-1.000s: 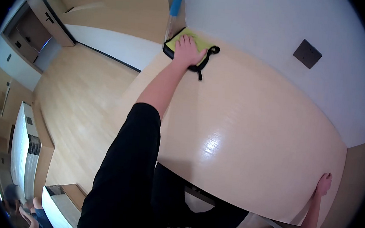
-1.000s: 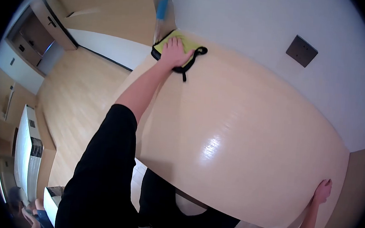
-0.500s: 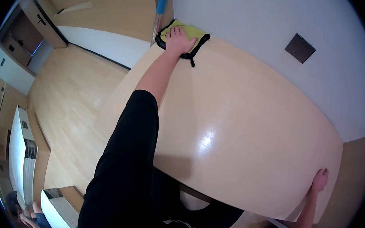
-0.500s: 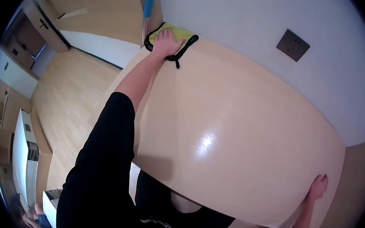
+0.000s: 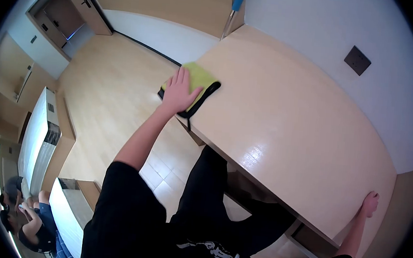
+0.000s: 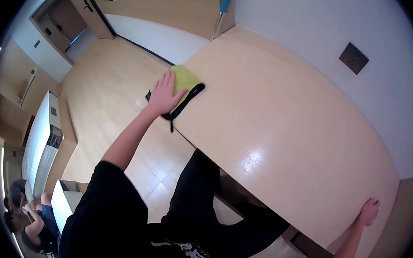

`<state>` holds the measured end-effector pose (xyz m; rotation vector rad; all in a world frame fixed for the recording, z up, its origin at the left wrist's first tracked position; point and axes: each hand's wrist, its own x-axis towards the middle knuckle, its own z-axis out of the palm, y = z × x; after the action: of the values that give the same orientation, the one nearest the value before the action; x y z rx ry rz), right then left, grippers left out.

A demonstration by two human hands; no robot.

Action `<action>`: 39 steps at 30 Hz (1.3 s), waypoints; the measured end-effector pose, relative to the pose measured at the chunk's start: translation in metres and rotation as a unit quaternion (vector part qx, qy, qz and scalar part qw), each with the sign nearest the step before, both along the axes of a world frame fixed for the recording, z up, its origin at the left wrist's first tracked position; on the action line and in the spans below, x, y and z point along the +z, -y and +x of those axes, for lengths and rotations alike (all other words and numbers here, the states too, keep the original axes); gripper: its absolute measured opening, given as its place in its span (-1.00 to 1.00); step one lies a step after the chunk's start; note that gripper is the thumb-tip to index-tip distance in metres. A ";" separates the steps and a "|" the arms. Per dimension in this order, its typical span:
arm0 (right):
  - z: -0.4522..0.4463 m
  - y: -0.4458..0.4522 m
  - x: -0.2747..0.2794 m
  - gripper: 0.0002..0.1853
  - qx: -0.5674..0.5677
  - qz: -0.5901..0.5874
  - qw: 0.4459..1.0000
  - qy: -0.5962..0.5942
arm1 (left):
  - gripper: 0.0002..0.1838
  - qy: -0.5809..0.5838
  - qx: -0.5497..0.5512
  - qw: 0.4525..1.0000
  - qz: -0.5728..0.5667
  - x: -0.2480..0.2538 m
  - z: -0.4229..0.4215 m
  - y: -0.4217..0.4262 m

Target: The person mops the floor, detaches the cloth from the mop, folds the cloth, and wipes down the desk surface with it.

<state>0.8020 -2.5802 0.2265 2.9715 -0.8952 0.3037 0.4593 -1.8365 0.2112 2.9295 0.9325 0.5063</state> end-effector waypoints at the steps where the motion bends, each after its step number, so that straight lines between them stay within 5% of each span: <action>1: 0.000 -0.002 0.000 -0.40 -0.005 -0.010 1.000 -0.004 | -0.09 -0.011 0.003 1.000 0.003 0.003 -0.018 0.010; 10: 0.001 0.003 -0.001 -0.42 0.012 -0.013 1.000 -0.003 | -0.15 -0.039 -0.046 0.998 0.004 0.015 -0.067 0.065; 21: 0.009 0.021 -0.011 -0.40 0.003 -0.014 0.999 -0.032 | -0.10 -0.009 -0.136 0.990 0.026 0.001 0.136 0.042; 32: 0.001 0.044 -0.028 -0.43 0.034 -0.010 0.999 0.028 | -0.03 -0.024 0.060 0.998 -0.012 -0.004 0.343 0.046; 39: -0.007 0.022 -0.018 -0.44 0.009 -0.022 1.000 0.018 | -0.05 0.007 0.090 0.996 -0.024 -0.005 0.391 0.050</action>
<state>0.7952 -2.6021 0.2081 2.9441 -0.8540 0.3750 0.8506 -1.8865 0.2062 2.8110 1.1977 0.5031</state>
